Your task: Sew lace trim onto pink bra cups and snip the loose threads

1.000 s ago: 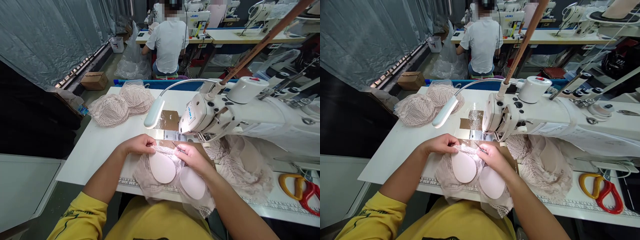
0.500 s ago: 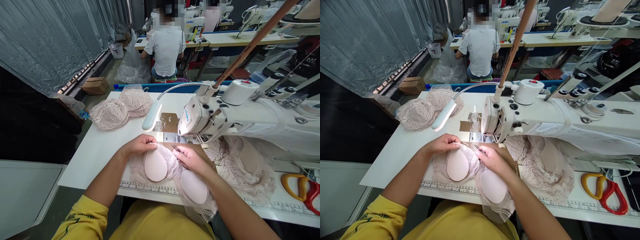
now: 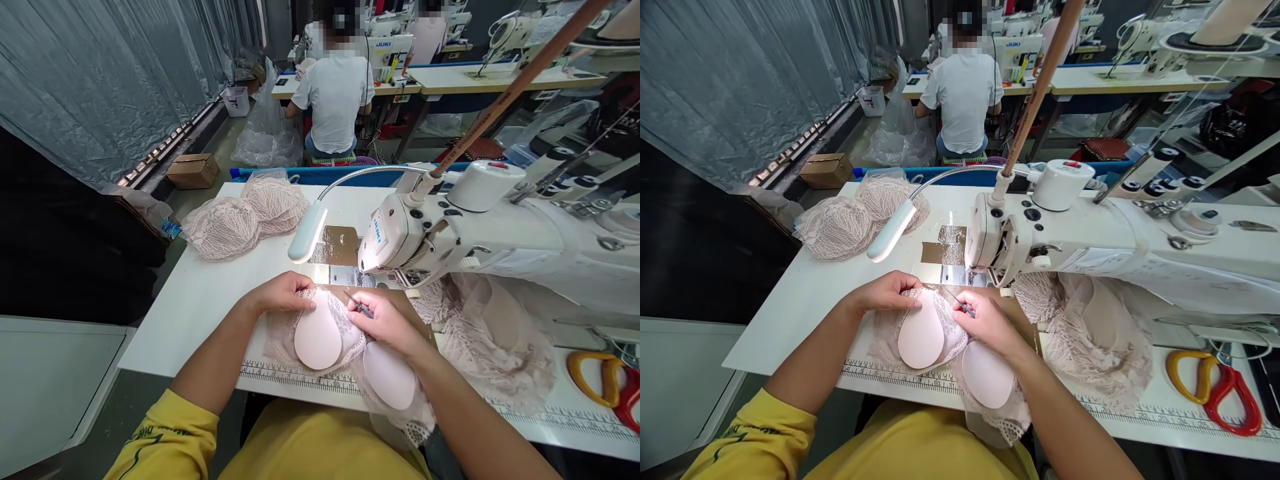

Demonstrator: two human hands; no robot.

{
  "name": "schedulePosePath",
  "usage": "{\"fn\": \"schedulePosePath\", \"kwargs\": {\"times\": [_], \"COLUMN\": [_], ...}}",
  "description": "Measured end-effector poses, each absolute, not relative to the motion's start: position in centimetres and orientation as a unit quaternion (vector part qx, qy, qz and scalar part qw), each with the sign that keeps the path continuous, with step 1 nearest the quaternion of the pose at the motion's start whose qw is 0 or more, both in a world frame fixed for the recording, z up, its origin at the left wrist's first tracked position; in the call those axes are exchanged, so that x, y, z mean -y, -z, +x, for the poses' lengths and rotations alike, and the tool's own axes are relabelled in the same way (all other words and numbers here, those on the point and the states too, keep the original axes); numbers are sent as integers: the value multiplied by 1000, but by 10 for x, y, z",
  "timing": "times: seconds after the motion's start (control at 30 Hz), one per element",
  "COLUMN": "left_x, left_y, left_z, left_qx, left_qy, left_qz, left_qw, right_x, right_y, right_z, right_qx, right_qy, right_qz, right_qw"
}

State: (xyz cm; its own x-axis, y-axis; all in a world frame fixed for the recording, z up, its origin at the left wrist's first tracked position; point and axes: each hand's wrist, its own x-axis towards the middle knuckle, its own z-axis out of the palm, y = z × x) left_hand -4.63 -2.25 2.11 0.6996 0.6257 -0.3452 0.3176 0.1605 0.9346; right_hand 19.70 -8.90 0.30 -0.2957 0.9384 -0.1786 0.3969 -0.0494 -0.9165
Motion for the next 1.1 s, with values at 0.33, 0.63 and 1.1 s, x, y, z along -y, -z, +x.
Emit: {"fn": "schedulePosePath", "kwargs": {"times": [0.33,0.63,1.1], "left_x": [31,35,38], "left_y": [-15,-17,-14], "left_z": [-25,-17,-13], "left_qx": [-355,-353,-357], "left_qy": [-170,-170,-186], "left_qz": [660,648,583], "left_qw": [640,653,706], "right_x": [82,85,88], "right_y": [-2,6,1], "right_z": [183,194,191], "right_qx": [621,602,629], "right_qy": [-492,-528,-515], "right_qz": [-505,-470,-468], "right_qw": [342,371,347]}}
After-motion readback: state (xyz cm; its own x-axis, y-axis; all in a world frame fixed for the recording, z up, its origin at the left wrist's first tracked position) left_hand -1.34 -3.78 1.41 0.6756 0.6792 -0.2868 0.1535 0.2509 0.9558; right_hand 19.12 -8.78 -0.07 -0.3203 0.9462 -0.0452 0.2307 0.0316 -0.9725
